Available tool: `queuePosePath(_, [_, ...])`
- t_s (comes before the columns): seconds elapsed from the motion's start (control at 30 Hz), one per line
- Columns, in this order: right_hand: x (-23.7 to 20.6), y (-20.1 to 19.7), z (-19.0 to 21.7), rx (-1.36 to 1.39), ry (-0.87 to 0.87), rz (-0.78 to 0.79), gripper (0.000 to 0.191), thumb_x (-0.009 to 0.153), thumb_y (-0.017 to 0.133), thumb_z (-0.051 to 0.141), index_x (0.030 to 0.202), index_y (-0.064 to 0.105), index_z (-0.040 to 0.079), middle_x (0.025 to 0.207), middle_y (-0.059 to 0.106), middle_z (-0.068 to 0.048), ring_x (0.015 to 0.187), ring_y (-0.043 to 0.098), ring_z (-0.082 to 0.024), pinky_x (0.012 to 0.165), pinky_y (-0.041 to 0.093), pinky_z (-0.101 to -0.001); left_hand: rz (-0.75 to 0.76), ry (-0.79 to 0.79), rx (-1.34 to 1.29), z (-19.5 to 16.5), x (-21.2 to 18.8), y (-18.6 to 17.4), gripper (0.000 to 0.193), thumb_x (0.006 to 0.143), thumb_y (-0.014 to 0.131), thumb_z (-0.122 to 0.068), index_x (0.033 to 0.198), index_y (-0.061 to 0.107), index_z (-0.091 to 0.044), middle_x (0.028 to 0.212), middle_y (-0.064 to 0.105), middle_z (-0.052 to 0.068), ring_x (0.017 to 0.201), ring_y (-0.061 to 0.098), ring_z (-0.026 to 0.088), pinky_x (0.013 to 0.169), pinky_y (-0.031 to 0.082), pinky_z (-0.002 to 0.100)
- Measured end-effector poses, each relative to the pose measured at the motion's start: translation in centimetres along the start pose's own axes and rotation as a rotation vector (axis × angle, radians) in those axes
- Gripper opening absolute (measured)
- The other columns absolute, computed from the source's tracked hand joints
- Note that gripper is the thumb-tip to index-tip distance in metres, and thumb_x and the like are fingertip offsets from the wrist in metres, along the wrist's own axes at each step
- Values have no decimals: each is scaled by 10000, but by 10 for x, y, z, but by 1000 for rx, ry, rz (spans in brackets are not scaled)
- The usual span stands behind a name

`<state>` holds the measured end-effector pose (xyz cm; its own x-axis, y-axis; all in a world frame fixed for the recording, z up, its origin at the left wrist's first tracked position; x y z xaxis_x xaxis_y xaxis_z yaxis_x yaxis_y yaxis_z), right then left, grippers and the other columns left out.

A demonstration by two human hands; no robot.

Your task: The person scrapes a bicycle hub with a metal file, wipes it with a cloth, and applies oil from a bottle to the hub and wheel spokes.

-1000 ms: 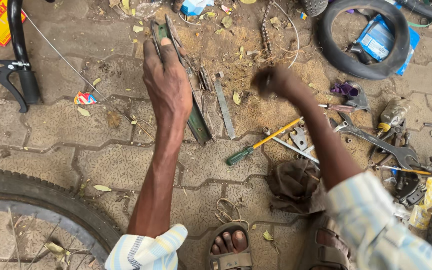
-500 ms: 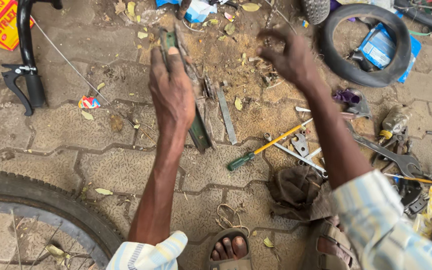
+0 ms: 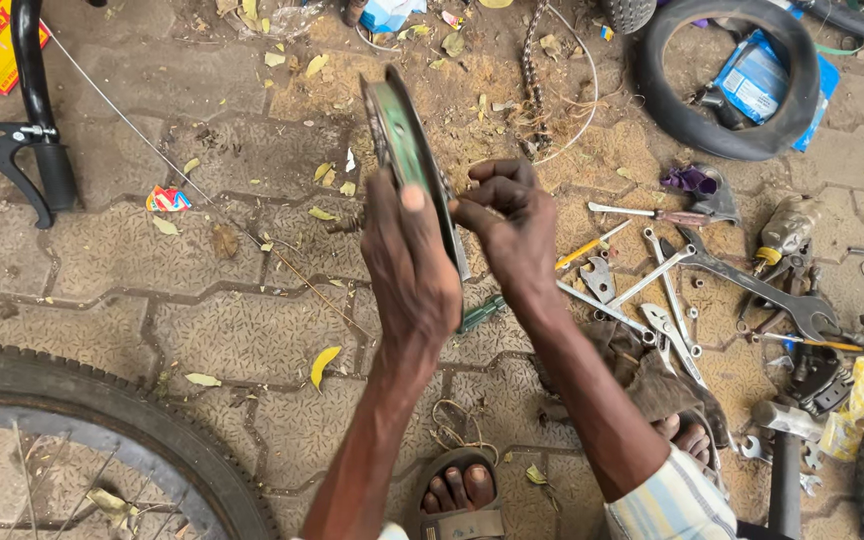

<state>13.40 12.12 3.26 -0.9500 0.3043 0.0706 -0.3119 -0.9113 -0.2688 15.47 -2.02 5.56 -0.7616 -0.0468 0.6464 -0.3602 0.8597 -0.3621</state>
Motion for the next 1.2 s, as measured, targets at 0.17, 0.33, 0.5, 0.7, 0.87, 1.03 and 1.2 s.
queuePosePath(0.17, [7,-16,1,-97,46,341,75,883,724,90,850,681,39,1089,674,-133,1028,677,-250,966,622,-444,-34,-273,-377,1,-19,-16,569,1166,255,-468,1285,477,43,921,522,111,678,531,136,441,452,301])
queuePosePath(0.33, [24,-41,4,-379,-50,43,166,1036,559,115,1176,640,75,1227,656,-139,1075,663,-278,919,645,-444,-16,-384,-465,-1,-31,-29,576,1130,262,-480,1295,487,25,822,520,54,550,457,89,412,379,297])
queuePosePath(0.5, [11,-14,-1,-466,43,642,335,948,698,169,1273,677,94,1283,636,-90,1113,626,-274,860,547,-439,49,-260,-400,-15,-38,-30,493,1206,246,-452,1292,489,-30,851,495,65,657,485,108,516,425,304])
queuePosePath(0.7, [23,-22,-8,-142,281,588,95,897,731,98,941,766,21,857,767,-102,765,732,-190,737,647,-347,122,-281,-437,-17,-47,-30,542,1150,257,-406,1416,450,24,896,555,102,692,566,129,560,499,341])
queuePosePath(0.87, [65,-61,-10,-513,227,19,156,1039,621,142,1106,747,78,937,758,-142,742,680,-252,669,588,-461,123,-166,-414,-18,-59,-31,509,1195,255,-383,1434,433,30,1035,596,159,716,607,146,560,540,316])
queuePosePath(1.03, [75,-47,12,-621,-172,278,260,988,691,180,1185,720,13,1295,635,-242,1125,616,-367,939,506,-527,154,-167,-415,-14,-63,-24,491,1175,248,-357,1392,453,33,1049,619,182,721,642,152,540,563,303])
queuePosePath(1.2, [58,-11,-7,-526,331,745,403,999,608,360,1234,700,45,1236,713,-197,1123,684,-388,936,593,-503,119,-144,-395,-18,-59,-38,460,1220,293,-349,1406,452,40,974,628,149,779,649,190,665,557,366])
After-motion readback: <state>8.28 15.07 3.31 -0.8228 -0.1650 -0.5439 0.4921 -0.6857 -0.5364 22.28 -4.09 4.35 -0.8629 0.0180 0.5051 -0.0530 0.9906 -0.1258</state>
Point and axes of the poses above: each hand's wrist, its own x-axis towards the middle knuckle, its own y-axis out of the palm, z = x × y, the point moved 5 cm from there along x, towards the middle knuckle
